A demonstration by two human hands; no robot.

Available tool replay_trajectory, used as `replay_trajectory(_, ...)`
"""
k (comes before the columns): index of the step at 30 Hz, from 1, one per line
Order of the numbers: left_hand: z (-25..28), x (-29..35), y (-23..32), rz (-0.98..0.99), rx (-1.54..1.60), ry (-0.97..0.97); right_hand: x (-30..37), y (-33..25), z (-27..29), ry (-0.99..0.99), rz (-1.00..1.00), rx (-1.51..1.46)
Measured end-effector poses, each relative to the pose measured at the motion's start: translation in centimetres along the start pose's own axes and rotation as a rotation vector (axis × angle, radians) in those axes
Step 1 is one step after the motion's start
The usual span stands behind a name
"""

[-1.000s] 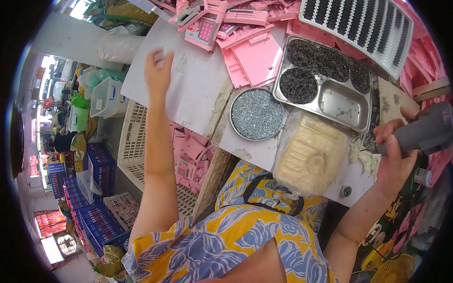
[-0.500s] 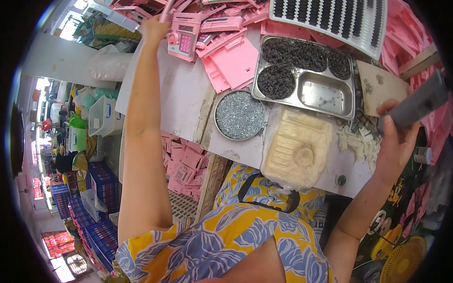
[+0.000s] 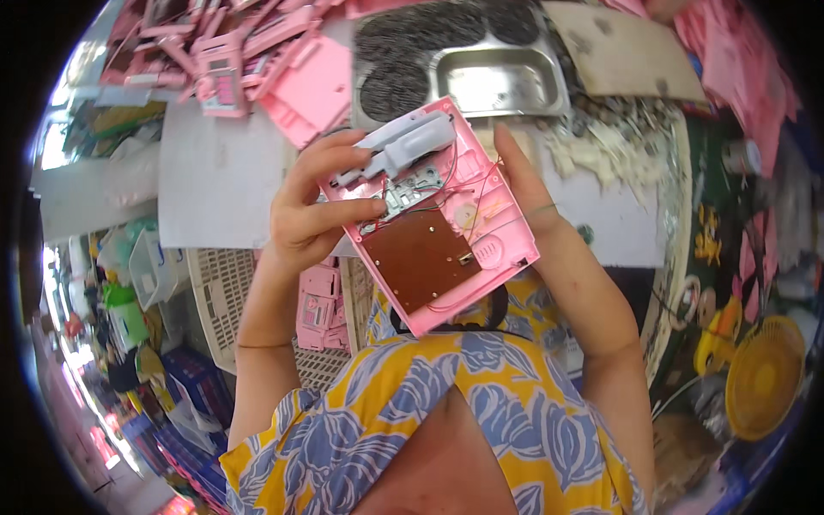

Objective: Assembling electronic components and soldering wires inside a pink toy casing.

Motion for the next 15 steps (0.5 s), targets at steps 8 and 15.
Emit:
replay_trajectory(8,-8.3,3.2,-4.7,0.038,-0.241,-0.098,5.6,-8.1,4.4,0.469,1.043,1.198)
replay_trajectory(15,-9.7,2.7,-6.3,0.172,-0.300,-0.228,6.6,-9.5,2.9,0.727,1.508,1.787)
Point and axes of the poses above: each hand's wrist, its own x-axis away from the middle knuckle, its own z-axis out of the back of the hand, y = z × x, the point moved 9 cm from there along -x, towards the middle knuckle, and after that the axes turned 15 degrees about y, right-handed, at the moved point
